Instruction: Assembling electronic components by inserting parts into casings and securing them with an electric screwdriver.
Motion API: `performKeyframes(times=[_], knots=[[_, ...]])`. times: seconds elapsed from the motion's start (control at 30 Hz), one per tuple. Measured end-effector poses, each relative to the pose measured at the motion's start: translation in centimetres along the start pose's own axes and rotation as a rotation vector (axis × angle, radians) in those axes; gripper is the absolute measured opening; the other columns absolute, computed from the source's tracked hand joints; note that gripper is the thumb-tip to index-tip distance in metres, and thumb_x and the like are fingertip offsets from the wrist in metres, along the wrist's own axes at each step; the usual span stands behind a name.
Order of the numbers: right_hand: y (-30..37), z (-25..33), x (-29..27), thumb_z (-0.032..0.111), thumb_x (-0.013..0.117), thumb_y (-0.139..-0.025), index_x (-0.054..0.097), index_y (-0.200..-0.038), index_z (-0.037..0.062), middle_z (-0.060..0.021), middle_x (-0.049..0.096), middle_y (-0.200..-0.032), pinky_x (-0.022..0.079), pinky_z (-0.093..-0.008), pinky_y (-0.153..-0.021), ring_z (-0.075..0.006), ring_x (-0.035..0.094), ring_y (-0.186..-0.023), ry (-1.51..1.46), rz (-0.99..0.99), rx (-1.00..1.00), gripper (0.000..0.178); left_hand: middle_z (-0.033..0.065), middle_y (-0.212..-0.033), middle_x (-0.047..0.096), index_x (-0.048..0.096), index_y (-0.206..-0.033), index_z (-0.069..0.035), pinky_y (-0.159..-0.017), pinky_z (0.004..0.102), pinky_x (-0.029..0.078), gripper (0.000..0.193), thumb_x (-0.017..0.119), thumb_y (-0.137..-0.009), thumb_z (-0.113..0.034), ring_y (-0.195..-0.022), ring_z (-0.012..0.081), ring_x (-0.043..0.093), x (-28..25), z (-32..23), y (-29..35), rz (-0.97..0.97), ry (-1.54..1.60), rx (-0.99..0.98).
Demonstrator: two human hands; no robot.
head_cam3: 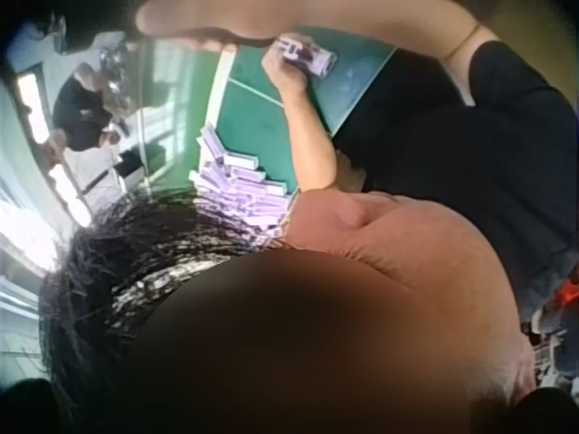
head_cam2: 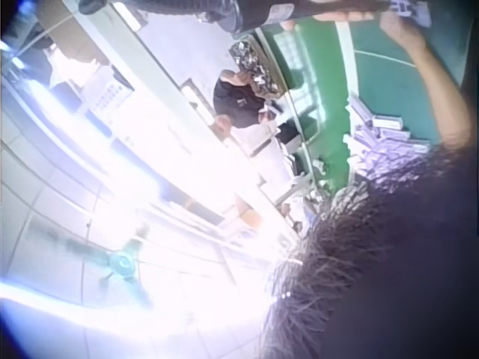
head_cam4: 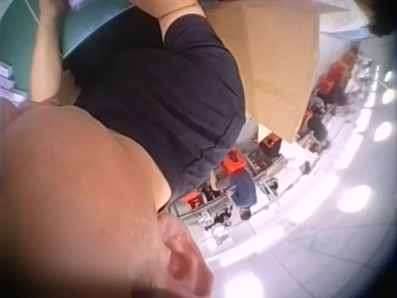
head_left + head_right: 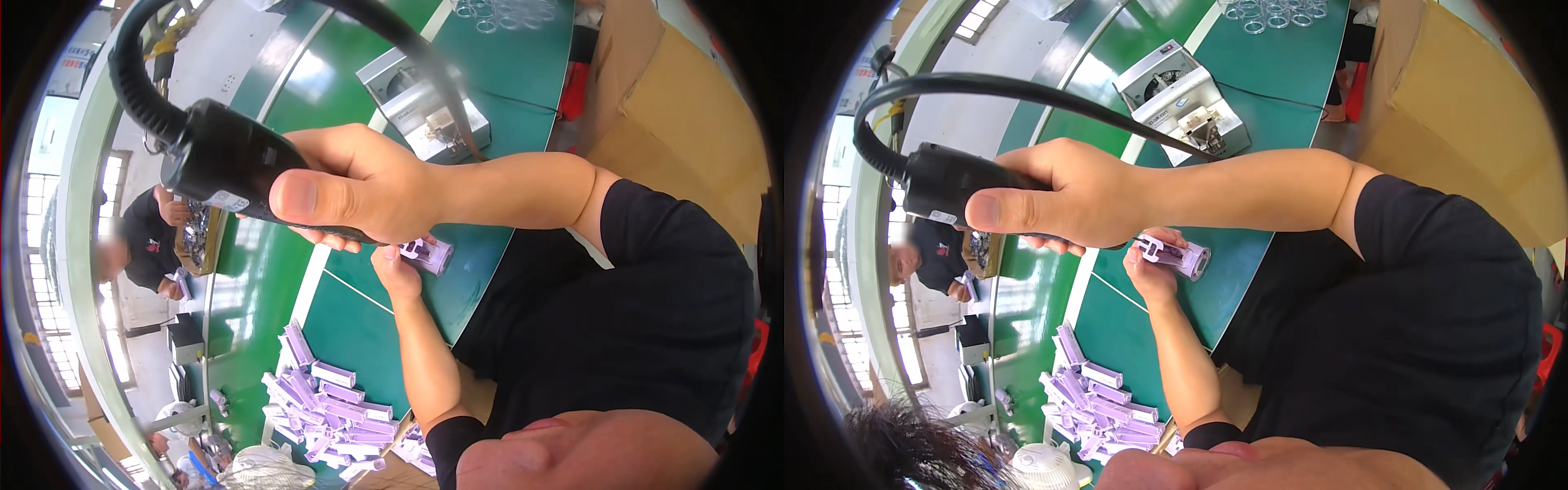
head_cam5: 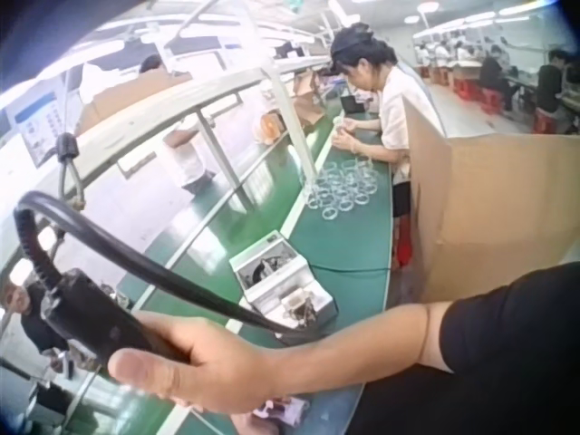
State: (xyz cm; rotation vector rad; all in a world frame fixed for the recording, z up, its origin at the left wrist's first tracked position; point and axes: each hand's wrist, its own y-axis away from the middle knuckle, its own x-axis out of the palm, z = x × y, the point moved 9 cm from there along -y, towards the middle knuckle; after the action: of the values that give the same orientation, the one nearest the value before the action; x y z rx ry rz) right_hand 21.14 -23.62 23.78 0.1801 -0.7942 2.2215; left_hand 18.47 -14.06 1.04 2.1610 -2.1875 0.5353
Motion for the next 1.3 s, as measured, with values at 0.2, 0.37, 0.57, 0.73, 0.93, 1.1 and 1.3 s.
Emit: performKeyframes(times=[0.2,0.37,0.57,0.73,0.93,1.1,1.3], knots=[[0.0,-0.3,-0.3,0.072,0.064,-0.093,0.069,-0.112,0.0056,0.0009,0.056,-0.074,0.044,-0.0245,-0.051,-0.007,0.055,-0.06,0.009,0.009,0.001,0.069,0.0197,-0.074,0.066,0.067,-0.085,0.009,-0.079,0.0444,0.051,0.066,0.053,-0.096,-0.055,-0.069,0.0322,0.064,0.2,-0.3,0.0,-0.003,-0.019,0.011],[-0.1,-0.1,-0.4,0.072,0.064,-0.093,0.069,-0.111,0.0058,0.0011,0.056,-0.074,0.045,-0.0245,-0.051,-0.0071,0.055,-0.06,0.027,0.002,0.029,0.069,0.0189,-0.074,0.065,0.067,-0.083,0.008,-0.079,0.0444,0.05,0.067,0.052,-0.095,-0.056,-0.07,0.0319,0.064,0.6,-0.5,0.0,0.007,-0.022,0.001],[-0.3,-0.5,-0.4,0.073,0.065,-0.092,0.069,-0.111,0.0061,0.0012,0.056,-0.074,0.045,-0.0248,-0.051,-0.0071,0.056,-0.06,0.015,-0.008,0.057,0.07,0.0189,-0.074,0.065,0.067,-0.082,0.008,-0.079,0.0456,0.051,0.067,0.051,-0.095,-0.055,-0.069,0.0325,0.063,0.7,-0.6,0.0,0.007,-0.027,0.009],[-0.5,-1.8,-0.3,0.072,0.065,-0.092,0.07,-0.108,0.0062,0.0013,0.056,-0.073,0.045,-0.025,-0.052,-0.0073,0.055,-0.059,0.02,0.05,0.054,0.068,0.0209,-0.074,0.067,0.067,-0.082,0.009,-0.079,0.0463,0.051,0.067,0.051,-0.094,-0.055,-0.07,0.0337,0.064,0.1,0.1,0.0,-0.015,-0.065,-0.027],[0.3,-1.7,-0.1,0.066,0.067,-0.095,0.068,-0.11,0.0059,0.0017,0.056,-0.073,0.045,-0.0243,-0.052,-0.0067,0.055,-0.059,-0.057,0.081,0.055,0.062,0.0233,-0.072,0.066,0.063,-0.081,0.01,-0.07,0.0463,0.055,0.065,0.049,-0.1,-0.05,-0.064,0.0344,0.065,-1.2,0.7,0.4,-0.152,-0.104,0.102],[0.7,-2.1,-0.4,0.065,0.067,-0.095,0.066,-0.12,0.0082,0.0025,0.057,-0.074,0.045,-0.0236,-0.051,-0.0057,0.056,-0.059,-0.072,0.115,0.025,0.062,0.0223,-0.067,0.062,0.06,-0.082,0.009,-0.055,0.0433,0.055,0.066,0.046,-0.101,-0.052,-0.058,0.0342,0.064,-1.5,1.6,1.0,-0.354,-0.082,0.026],[1.3,-1.6,0.5,0.061,0.062,-0.1,0.064,-0.122,0.0082,0.0022,0.056,-0.075,0.045,-0.0243,-0.05,-0.0067,0.055,-0.058,-0.071,0.146,0.035,0.057,0.0212,-0.067,0.06,0.062,-0.082,0.007,-0.061,0.045,0.053,0.07,0.042,-0.101,-0.057,-0.059,0.0341,0.059,-2.2,2.5,1.2,-0.283,-0.013,0.014]])
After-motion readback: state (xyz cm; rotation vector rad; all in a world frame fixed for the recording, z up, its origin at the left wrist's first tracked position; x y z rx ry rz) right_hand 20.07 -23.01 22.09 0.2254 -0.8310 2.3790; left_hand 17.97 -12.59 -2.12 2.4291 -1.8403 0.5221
